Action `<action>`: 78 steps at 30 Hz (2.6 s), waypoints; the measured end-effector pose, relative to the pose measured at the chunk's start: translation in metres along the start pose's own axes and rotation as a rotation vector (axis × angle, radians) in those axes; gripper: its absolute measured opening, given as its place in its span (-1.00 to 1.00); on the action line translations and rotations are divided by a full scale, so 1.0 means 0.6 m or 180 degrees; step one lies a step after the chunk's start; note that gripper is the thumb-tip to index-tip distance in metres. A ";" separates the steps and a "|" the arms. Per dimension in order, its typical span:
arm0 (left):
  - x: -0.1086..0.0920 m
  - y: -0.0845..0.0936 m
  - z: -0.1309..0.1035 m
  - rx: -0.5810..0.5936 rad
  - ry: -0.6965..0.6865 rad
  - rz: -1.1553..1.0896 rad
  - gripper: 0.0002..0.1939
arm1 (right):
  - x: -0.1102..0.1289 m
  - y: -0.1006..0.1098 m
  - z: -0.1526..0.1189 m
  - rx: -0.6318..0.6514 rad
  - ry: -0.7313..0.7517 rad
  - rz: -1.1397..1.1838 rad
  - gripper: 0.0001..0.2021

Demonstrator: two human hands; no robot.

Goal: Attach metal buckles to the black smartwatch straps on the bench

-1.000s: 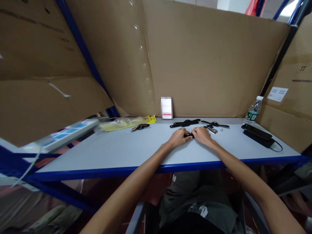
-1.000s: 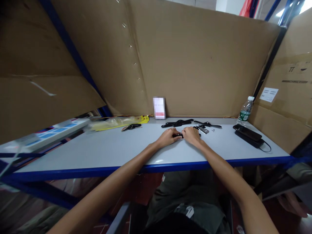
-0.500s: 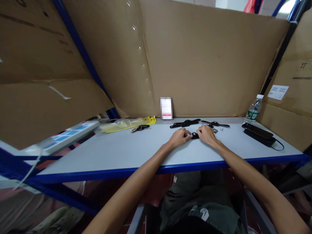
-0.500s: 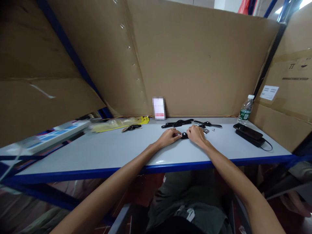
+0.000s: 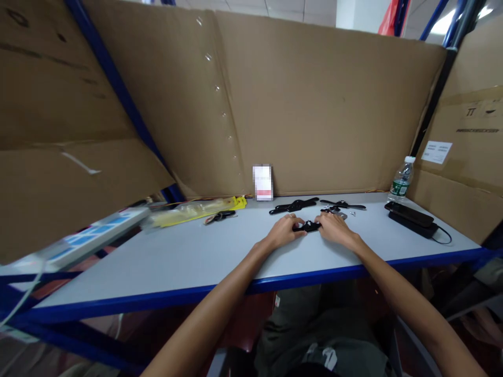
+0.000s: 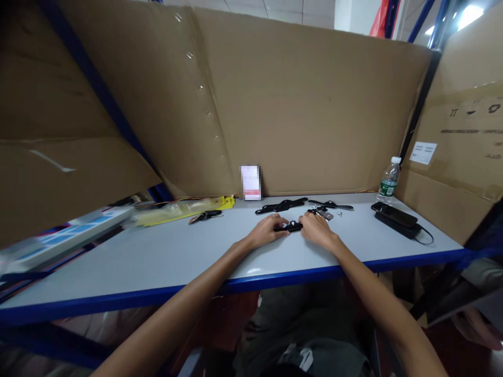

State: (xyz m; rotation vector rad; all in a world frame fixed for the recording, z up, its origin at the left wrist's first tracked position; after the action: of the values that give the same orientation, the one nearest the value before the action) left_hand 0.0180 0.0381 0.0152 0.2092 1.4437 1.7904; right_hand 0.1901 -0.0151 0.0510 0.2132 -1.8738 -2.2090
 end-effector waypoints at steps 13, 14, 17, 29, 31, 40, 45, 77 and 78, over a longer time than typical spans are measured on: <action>-0.019 -0.003 -0.006 -0.0044 -0.0344 0.0100 -0.70 | -0.182 0.058 0.025 -0.0149 -0.1244 -0.0111 -0.68; -0.019 -0.004 -0.006 -0.0044 -0.0362 0.0104 -0.70 | -0.204 0.054 0.030 -0.0012 -0.1459 -0.0186 -0.69; -0.020 -0.003 -0.005 -0.0017 -0.0397 0.0109 -0.70 | -0.238 0.029 0.049 0.0385 -0.1629 -0.0018 -0.73; -0.020 -0.002 -0.006 -0.0046 -0.0353 0.0046 -0.70 | -0.167 -0.036 0.124 0.0199 -0.0672 0.0724 -0.69; -0.019 -0.002 -0.006 -0.0045 -0.0351 0.0066 -0.70 | -0.157 -0.039 0.125 0.0395 -0.0556 0.1236 -0.67; -0.019 -0.004 -0.008 0.0039 -0.0355 0.0066 -0.70 | -0.180 0.009 0.080 0.0846 -0.0294 0.2186 -0.83; -0.017 -0.006 -0.007 0.0008 -0.0356 0.0128 -0.68 | -0.116 -0.011 0.053 0.1929 0.0221 0.1792 -0.70; 0.009 0.030 -0.016 -0.1124 0.0404 0.0668 -0.67 | -0.320 -0.024 0.090 0.0546 -0.0643 0.1368 -0.78; 0.009 0.030 -0.016 -0.1122 0.0426 0.0665 -0.67 | -0.320 -0.023 0.090 0.0542 -0.0680 0.1312 -0.79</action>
State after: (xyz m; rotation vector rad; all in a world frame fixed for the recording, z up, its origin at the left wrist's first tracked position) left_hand 0.0001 0.0344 0.0259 0.0596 1.2032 2.2325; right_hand 0.3593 0.0905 0.0384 -0.3642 -1.9962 -1.8554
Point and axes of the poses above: each hand's wrist, its own z-axis towards the middle knuckle, its own y-axis out of the back of the hand, x = y × z, the point moved 5 cm from there along z, towards the middle knuckle, and after that the axes turned 2 degrees about -y, right-handed, at the moved point
